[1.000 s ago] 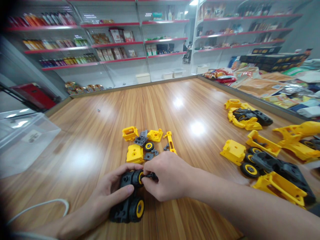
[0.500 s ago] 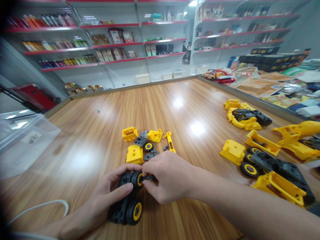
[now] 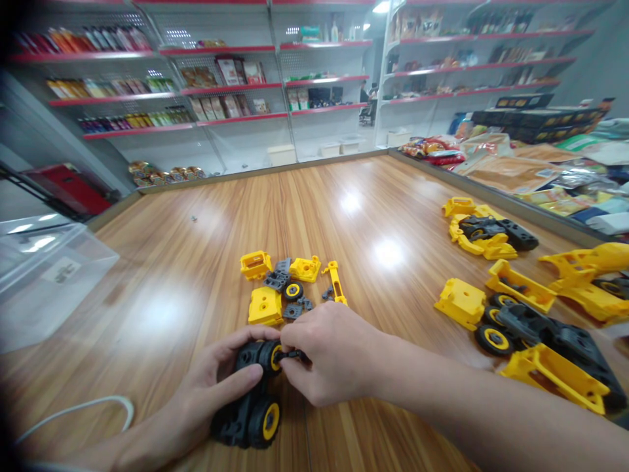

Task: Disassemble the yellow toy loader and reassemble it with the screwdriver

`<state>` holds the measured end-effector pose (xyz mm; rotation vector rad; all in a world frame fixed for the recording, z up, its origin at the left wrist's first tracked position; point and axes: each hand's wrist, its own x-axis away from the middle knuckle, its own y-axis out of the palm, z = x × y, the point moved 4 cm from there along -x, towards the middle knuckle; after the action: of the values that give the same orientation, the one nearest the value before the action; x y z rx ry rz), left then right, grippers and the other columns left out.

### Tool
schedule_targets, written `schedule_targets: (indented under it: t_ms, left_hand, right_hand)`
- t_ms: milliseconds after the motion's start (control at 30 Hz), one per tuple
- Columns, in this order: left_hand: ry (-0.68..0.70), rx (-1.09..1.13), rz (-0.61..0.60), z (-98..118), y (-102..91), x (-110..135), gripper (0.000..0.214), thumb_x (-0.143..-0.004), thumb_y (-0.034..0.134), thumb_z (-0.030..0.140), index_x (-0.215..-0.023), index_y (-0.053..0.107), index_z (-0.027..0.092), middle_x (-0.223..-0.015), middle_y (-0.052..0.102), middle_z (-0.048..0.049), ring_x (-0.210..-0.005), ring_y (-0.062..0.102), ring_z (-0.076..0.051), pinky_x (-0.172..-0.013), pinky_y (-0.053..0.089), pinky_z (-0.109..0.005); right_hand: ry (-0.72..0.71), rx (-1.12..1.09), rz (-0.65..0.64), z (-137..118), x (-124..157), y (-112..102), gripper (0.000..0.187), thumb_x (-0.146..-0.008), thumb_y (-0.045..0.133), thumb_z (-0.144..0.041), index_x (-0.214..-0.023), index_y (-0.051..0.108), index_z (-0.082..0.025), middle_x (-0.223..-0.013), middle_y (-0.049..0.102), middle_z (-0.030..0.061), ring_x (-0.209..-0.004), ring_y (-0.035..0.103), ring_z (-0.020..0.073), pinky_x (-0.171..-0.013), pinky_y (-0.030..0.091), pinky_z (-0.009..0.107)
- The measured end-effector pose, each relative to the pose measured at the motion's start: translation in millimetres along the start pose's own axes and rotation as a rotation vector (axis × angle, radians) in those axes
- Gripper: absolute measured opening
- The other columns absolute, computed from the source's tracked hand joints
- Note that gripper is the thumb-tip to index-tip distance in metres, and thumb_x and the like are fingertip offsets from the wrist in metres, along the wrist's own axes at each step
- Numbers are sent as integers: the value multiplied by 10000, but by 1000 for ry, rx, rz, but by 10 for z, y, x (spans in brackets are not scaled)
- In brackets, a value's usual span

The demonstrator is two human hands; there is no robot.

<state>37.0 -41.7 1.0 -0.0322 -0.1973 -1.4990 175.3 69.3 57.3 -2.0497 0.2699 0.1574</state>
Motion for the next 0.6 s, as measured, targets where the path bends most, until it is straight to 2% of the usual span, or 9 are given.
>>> schedule_targets:
  t_ms: [267,500,600]
  left_hand:
    - [11,-18,18,30,2,0,337,-862,635,326,-1188,588,251,-1101,641,-38,-965,581,-179,-806,457,-246]
    - [0,-11,37,49,16,-7,353,-856,640,330,-1195,594,241,-1069,648,-41,-977,592,-196,-823,470,-269]
    - [1,-5,30,38,12,-10,364,-861,633,331,-1211,584,243,-1066,647,-41,-988,590,-202,-836,469,-282]
  right_hand:
    - [-7,17,-16,-14,-16,1,126,-838,537,-185,-750,621,-151,-686,657,39,-651,609,141,-607,405,227]
    - [39,20,-19,-16,-19,-5,156,-869,523,-191,-802,654,-138,-750,671,57,-714,619,154,-650,417,241]
    - [53,35,-32,-20,-16,7,191,-879,516,-200,-756,648,-139,-744,671,61,-715,614,155,-663,418,246]
